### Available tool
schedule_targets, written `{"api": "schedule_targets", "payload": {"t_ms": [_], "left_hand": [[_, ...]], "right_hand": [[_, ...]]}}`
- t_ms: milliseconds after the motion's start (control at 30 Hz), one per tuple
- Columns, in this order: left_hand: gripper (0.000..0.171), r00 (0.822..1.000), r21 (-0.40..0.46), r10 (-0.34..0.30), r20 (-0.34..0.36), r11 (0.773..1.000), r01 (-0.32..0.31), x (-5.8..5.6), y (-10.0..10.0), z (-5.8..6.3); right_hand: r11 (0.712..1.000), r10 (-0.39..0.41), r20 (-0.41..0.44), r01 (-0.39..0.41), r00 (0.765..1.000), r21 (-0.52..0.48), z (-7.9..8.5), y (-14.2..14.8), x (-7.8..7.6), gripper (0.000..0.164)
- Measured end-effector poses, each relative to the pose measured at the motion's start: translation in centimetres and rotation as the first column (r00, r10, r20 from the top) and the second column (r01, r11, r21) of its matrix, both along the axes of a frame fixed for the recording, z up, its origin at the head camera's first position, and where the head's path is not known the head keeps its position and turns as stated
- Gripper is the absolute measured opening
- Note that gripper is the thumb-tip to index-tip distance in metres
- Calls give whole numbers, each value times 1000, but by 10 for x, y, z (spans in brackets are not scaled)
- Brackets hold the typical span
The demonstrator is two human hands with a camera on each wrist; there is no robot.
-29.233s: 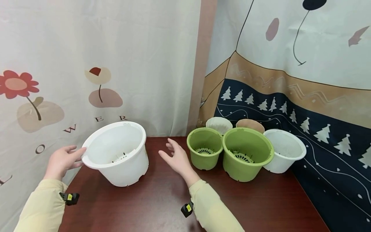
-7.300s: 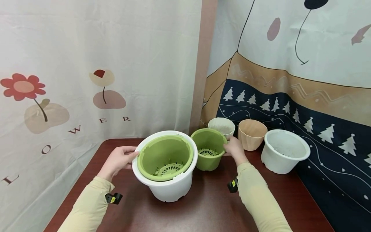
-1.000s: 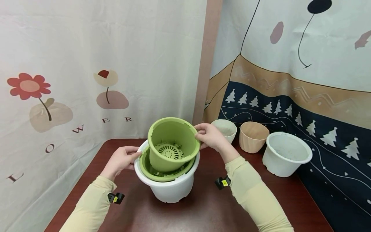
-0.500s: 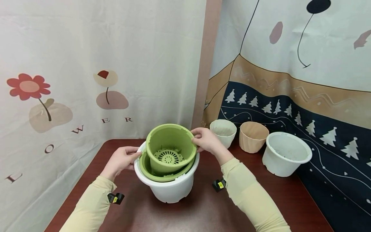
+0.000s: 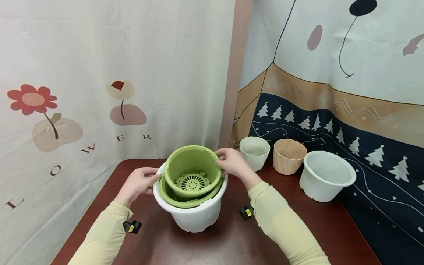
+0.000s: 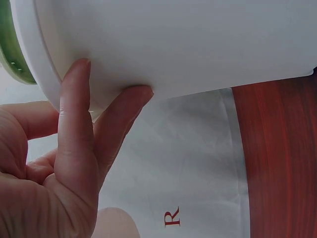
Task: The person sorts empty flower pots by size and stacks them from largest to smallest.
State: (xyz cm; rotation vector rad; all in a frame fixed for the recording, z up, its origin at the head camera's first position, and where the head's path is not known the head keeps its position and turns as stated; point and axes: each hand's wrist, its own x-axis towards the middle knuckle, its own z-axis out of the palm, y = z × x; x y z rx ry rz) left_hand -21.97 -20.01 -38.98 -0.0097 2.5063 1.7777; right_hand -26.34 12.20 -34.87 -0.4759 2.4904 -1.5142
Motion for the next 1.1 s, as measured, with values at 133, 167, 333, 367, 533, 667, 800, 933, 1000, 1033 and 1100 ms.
{"api": "schedule_targets", "payload": {"t_ms": [133, 167, 333, 367, 533, 667, 800, 933, 1000, 1033, 1100], "left_hand": [[36, 1000, 3, 2, -3, 1000, -2, 0, 0, -1], [36, 1000, 3, 2, -2, 1000, -2, 0, 0, -1], [36, 1000, 4, 1, -2, 1000, -1, -1, 0, -1], [36, 1000, 4, 1, -3, 1000, -1, -1, 0, -1], [36, 1000, 2, 2, -4, 1000, -2, -1, -1, -1], [36, 1000, -3, 2, -3, 1000, -2, -1, -1, -1], [36, 1000, -5, 2, -1, 1000, -2, 0, 0, 0], [36, 1000, -6, 3, -1, 1000, -3, 0, 0, 0], [36, 1000, -7, 3, -1, 1000, -3, 0, 0, 0], [36, 1000, -10, 3, -2, 1000, -3, 0, 0, 0], [36, 1000, -18, 4, -3, 1000, -4, -1, 0, 0]], "right_hand": [[999, -14, -16, 15, 1000, 43, 0, -3, 0, 36], [999, -15, -18, 16, 1000, 50, 0, -4, 0, 36], [997, -13, -21, 15, 1000, 72, 1, -6, 1, 36], [997, -15, -23, 16, 1000, 77, 1, -7, 1, 35], [992, -31, -48, 36, 998, 117, 2, -11, 2, 34], [987, -43, -63, 52, 997, 150, 3, -14, 3, 34], [982, -43, -76, 57, 996, 179, 4, -18, 3, 34], [978, -44, -101, 64, 994, 200, 3, -20, 3, 33], [976, -46, -110, 68, 993, 206, 1, -20, 3, 33], [976, -47, -110, 70, 993, 208, 1, -20, 3, 33], [975, -51, -114, 74, 992, 212, 0, -21, 3, 33]]}}
